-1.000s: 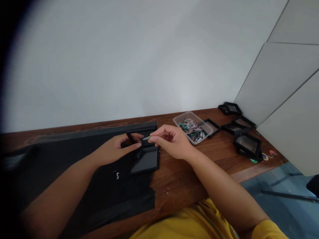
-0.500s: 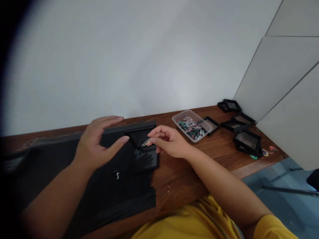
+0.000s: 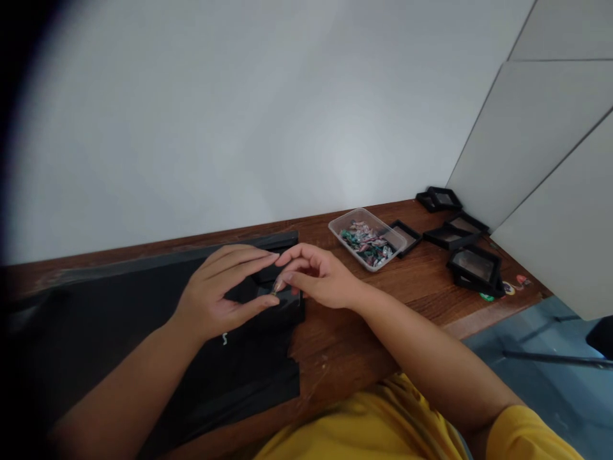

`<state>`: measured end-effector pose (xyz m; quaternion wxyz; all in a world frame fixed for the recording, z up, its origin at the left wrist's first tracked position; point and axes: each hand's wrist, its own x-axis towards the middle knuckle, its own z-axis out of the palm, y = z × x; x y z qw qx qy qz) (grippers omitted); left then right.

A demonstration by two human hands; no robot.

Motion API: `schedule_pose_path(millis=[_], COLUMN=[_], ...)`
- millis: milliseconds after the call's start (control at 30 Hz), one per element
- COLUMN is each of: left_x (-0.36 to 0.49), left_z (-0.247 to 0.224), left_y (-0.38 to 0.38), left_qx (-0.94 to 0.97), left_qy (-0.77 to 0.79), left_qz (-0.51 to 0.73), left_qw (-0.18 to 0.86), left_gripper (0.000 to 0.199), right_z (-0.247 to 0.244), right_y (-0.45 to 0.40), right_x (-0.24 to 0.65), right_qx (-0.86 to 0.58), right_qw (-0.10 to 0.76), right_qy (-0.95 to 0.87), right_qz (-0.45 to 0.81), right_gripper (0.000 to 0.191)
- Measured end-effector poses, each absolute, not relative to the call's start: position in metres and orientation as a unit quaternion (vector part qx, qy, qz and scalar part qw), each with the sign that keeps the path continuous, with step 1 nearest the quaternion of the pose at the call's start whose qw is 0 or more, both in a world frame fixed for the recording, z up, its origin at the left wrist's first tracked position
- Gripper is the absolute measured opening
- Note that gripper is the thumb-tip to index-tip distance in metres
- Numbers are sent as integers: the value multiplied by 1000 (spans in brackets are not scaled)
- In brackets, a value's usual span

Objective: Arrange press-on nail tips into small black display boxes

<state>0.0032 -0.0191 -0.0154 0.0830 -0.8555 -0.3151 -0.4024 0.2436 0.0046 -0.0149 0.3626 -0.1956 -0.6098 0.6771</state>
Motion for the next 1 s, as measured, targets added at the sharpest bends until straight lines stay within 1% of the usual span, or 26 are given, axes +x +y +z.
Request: schedule_pose_path(millis=[100, 333, 400, 467, 533, 633, 767, 833, 933, 1000], left_x=[1, -2, -2, -1, 1, 4, 4, 2, 0, -1], left_z=[-13, -10, -10, -11, -11, -12, -13, -13, -12, -10], left_y=[-19, -20, -19, -19, -18, -18, -18, -18, -18, -19], left_qx=[-857, -858, -857, -859, -860, -857, -859, -861, -862, -860], left_qy=[-320, -325, -314, -297, -297, -306, -281, -298, -330, -324], left_qz=[-397, -394, -403, -410, -409, -410, -423, -408, -383, -391], left_qw=[70, 62, 71, 75, 69, 63, 64, 53, 44, 56], left_gripper=[55, 56, 52, 44, 38, 39, 33, 34, 39, 35], right_z=[-14, -19, -19, -18, -17, -15, -14, -15, -16, -16], right_y=[3, 3, 3, 3, 3, 2, 0, -1, -2, -2], right_x=[243, 240, 240, 241, 241, 241, 239, 239, 237, 236], right_qx=[-191, -163, -164, -168, -173, -178, -182, -189, -199, -207], right_qw=[360, 365, 366, 366, 365, 366, 365, 362, 357, 351], right_qy=[-602, -579, -576, -576, -576, -566, -556, -554, -549, -546], right_qz=[687, 710, 713, 712, 711, 717, 724, 725, 729, 732], right_gripper=[40, 42, 40, 39, 40, 44, 45, 45, 43, 38])
